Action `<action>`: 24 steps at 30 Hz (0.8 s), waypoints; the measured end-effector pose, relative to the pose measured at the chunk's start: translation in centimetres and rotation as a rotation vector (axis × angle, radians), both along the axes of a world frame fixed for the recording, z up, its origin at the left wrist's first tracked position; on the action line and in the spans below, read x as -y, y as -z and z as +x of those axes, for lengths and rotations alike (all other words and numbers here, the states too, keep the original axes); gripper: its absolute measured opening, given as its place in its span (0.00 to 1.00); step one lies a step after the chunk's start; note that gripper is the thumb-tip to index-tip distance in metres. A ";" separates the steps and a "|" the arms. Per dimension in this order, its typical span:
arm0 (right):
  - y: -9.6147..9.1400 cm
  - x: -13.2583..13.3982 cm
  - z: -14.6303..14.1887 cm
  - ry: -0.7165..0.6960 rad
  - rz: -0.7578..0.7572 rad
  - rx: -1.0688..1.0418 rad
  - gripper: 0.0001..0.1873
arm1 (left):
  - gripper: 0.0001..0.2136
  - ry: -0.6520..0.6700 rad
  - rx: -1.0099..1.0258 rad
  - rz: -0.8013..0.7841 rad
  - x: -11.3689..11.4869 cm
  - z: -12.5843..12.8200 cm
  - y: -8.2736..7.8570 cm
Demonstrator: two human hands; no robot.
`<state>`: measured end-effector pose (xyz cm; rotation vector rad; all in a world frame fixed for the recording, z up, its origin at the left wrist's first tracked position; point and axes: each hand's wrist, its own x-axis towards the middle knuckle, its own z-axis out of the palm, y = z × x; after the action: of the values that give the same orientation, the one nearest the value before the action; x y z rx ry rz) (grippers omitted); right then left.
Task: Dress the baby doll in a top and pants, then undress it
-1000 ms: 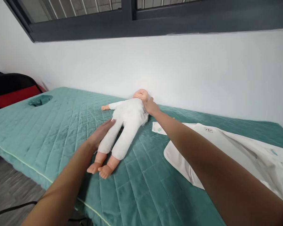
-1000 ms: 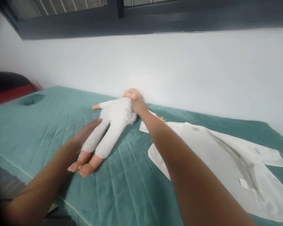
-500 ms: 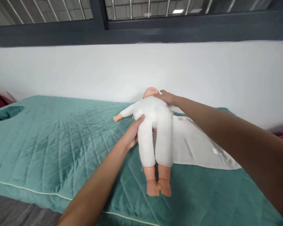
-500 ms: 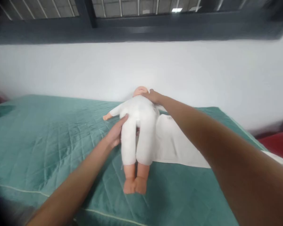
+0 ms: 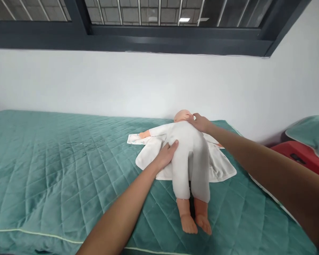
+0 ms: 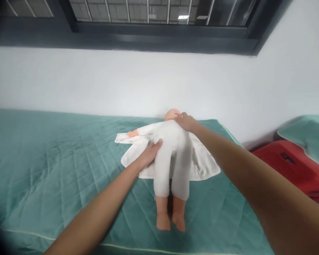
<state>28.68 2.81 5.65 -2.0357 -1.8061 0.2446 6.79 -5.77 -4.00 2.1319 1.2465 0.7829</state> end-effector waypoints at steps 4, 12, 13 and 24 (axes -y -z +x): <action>-1.0 0.2 -3.6 -0.135 0.135 0.142 0.19 | 0.31 -0.187 -0.063 0.097 -1.0 -0.8 -0.4; 3.8 -0.3 -15.5 -0.612 0.002 0.518 0.16 | 0.13 -0.446 -0.452 0.233 -2.6 -2.4 1.0; 4.4 -0.8 -15.8 -0.597 -0.020 0.518 0.16 | 0.12 -0.442 -0.459 0.206 -2.8 -2.6 1.2; 2.8 -1.4 -12.0 -0.521 -0.036 0.340 0.19 | 0.10 -0.557 -0.216 0.141 -4.8 -4.7 1.3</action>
<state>16.68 4.20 2.81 -1.6656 -2.5445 0.0768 2.06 -1.01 -5.31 2.0331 2.0013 0.8986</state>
